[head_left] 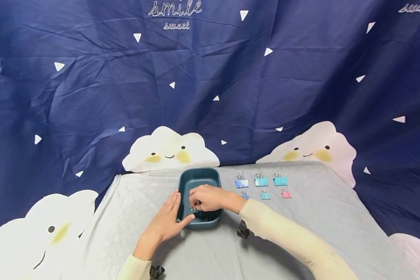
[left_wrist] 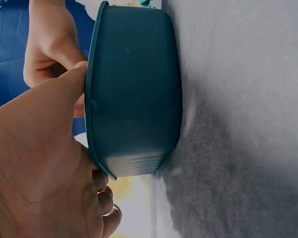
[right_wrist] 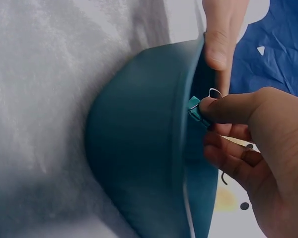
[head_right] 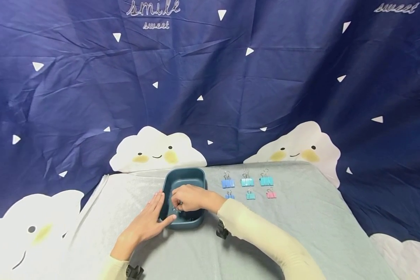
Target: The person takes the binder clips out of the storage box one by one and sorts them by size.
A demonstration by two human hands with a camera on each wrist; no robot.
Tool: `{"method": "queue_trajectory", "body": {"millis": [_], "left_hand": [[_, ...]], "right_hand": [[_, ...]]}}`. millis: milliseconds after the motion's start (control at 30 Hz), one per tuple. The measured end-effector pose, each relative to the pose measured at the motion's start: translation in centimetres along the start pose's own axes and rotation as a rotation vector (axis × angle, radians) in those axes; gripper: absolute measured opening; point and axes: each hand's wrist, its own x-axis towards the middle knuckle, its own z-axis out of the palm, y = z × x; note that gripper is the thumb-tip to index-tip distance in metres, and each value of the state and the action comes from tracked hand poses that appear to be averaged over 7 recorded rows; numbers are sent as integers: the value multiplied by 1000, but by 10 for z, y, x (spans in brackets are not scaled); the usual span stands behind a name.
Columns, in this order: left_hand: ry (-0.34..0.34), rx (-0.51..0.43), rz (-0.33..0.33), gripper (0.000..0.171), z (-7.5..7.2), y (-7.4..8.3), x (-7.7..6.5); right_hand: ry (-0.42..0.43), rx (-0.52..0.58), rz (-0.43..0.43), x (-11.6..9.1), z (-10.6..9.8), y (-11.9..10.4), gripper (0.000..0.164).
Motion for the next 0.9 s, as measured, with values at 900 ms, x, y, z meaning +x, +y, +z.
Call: {"method": "queue_trajectory", "body": {"millis": [900], "left_hand": [[-12, 5, -14, 105, -3, 0, 2]], "right_hand": [[206, 191, 99, -54, -40, 13, 8]]}}
